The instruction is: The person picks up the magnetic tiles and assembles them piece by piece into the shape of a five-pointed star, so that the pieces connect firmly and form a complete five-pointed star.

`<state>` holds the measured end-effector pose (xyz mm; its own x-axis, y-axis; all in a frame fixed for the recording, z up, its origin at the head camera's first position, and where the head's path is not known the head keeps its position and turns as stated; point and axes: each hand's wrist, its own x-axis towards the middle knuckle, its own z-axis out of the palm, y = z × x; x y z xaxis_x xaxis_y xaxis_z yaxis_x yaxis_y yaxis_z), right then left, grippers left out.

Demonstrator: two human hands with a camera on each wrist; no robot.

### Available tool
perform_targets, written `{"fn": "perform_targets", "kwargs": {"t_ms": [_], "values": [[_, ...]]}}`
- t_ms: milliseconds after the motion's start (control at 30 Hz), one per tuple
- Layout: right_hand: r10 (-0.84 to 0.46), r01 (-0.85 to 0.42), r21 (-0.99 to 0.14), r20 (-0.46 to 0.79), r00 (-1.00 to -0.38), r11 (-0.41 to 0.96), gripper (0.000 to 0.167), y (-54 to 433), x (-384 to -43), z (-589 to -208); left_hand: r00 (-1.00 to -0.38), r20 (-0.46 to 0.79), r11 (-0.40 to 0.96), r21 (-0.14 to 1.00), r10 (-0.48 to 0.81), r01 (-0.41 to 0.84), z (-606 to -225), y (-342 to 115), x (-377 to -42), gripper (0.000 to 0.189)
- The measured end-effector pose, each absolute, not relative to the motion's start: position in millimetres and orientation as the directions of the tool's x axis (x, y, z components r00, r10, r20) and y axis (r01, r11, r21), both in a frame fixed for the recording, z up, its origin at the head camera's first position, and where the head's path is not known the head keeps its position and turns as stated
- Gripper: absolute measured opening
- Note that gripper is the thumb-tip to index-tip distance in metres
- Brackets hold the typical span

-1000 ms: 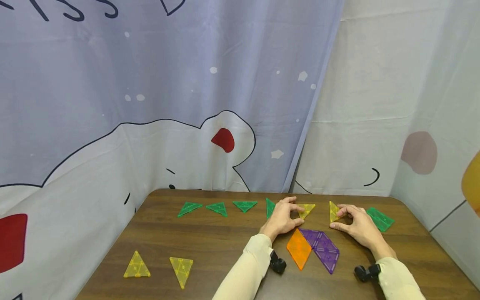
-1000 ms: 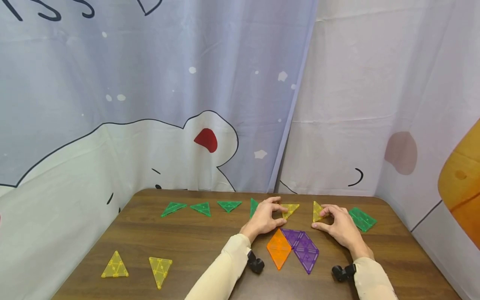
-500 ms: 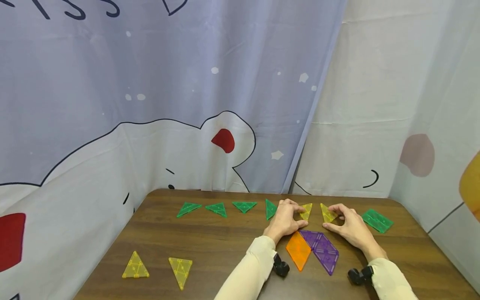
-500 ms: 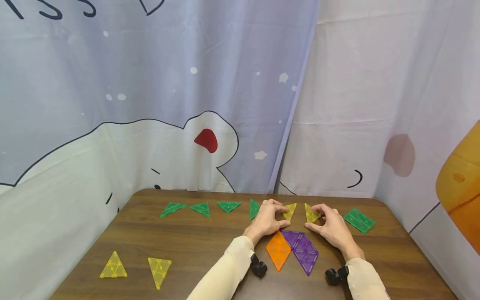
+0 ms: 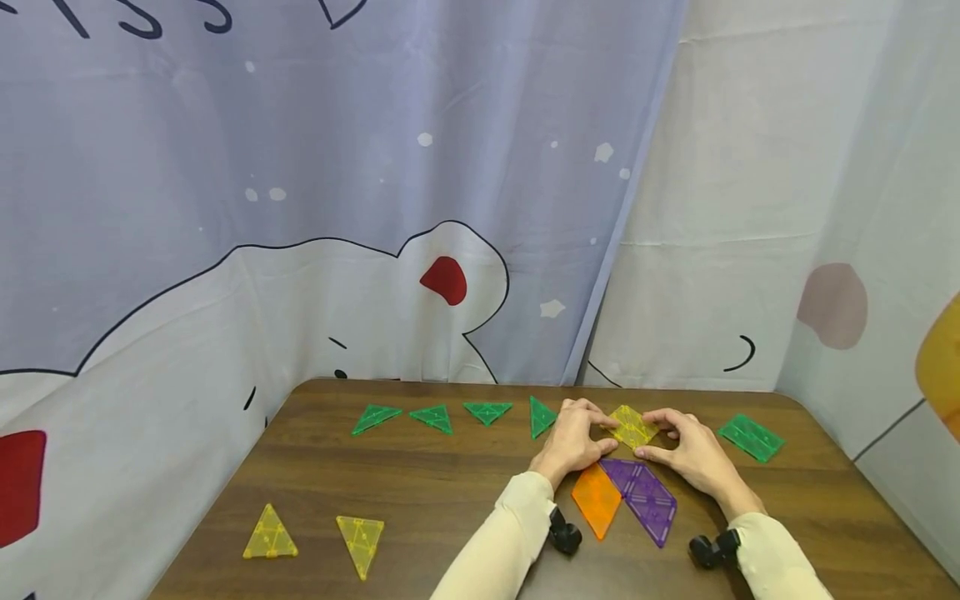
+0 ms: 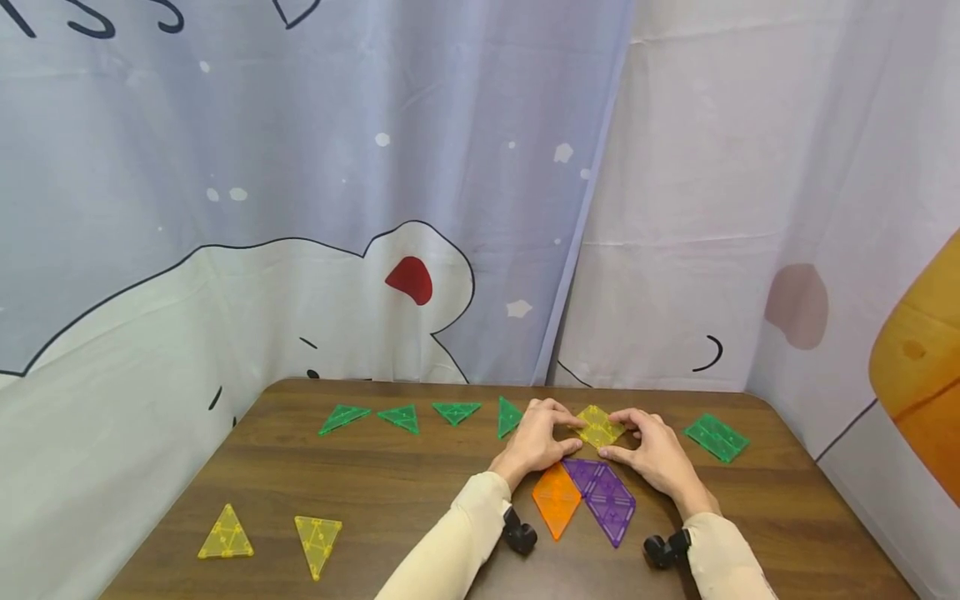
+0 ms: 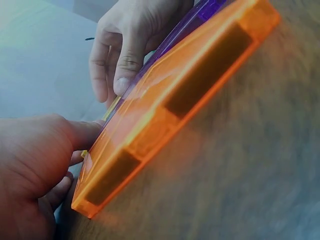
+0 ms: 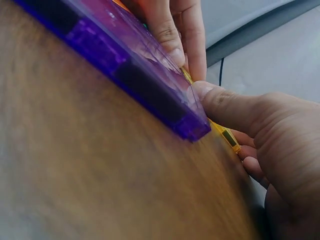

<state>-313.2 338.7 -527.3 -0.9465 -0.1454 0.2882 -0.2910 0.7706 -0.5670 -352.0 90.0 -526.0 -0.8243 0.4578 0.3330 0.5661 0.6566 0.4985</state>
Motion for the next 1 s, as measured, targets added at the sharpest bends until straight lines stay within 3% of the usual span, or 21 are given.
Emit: {"fn": "perform_targets", "kwargs": {"t_ms": [467, 767, 1000], "values": [[-0.144, -0.291, -0.567, 0.289, -0.946, 0.770, 0.057, 341.1, -314.6, -524.2, -0.809, 0.338, 0.658, 0.471, 0.481, 0.587, -522.6, 90.2, -353.1, 0.029], [-0.151, -0.299, -0.589, 0.287, -0.946, 0.751, 0.063, 342.1, -315.0, -527.2, -0.805, 0.344, 0.604, 0.536, 0.483, 0.590, -519.7, 87.8, -351.5, 0.035], [-0.104, -0.350, -0.657, 0.383, -0.918, 0.667, 0.072, 344.8, -313.5, -526.7, -0.807, 0.410, 0.550, 0.591, 0.424, 0.590, -512.5, 83.8, -350.3, 0.044]]}}
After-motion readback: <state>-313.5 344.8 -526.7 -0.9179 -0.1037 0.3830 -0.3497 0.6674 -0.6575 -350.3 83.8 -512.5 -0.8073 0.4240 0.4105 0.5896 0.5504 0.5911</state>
